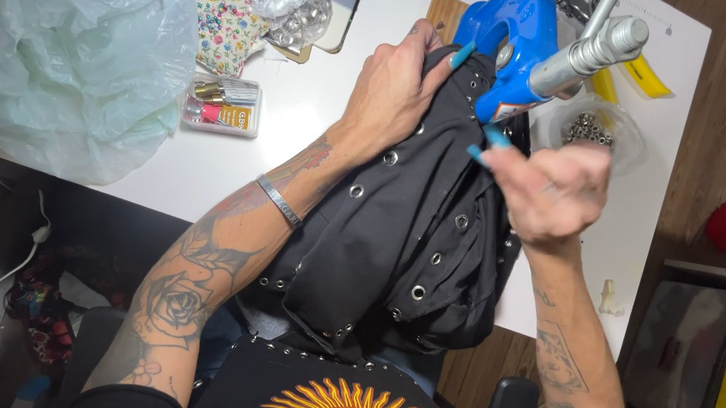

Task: Attaching metal eyelets to a black garment using a manual hand press

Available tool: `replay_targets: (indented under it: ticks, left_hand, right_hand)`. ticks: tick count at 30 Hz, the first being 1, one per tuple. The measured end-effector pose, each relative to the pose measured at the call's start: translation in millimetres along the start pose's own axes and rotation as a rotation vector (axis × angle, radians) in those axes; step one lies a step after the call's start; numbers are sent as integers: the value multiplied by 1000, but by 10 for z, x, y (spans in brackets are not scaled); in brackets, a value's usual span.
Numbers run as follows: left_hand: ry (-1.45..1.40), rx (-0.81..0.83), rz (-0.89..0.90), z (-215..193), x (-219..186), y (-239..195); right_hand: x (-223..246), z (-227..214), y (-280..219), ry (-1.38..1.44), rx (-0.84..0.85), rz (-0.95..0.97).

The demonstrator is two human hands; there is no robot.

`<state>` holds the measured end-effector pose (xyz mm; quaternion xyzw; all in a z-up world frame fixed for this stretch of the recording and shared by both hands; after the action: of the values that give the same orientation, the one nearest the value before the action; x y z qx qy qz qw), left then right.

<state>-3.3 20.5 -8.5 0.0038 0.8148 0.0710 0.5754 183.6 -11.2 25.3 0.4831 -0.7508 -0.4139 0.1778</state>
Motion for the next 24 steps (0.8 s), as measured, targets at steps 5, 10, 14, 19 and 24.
replay_targets:
  ticks: [5,10,14,19,24]
  left_hand:
    - [29,-12,19,12,7,-7]
    - [22,-12,0,2,-7,-7]
    - [12,2,-12,3,-31,-13]
    - [16,1,13,9,-29,-9]
    - [30,-8,33,27,4,-3]
  right_hand:
    - [-99,98,13,119,-37,295]
    - [-144,240,68,115,-16,290]
    - [-170,295,64,108,-7,278]
    - [-217,355,-28,190,12,370]
    - [-244,413,-72,272,24,484]
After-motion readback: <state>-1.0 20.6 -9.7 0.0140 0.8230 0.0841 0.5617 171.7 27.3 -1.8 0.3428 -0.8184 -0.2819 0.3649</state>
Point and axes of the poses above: each hand's wrist, its own y-axis towards the middle knuckle, its own z-axis out of the palm, x = y × z, the point moved 2 cm from there along y, towards the middle knuckle, and after that the axes turned 5 degrees about -y, right-handed, at the moved point
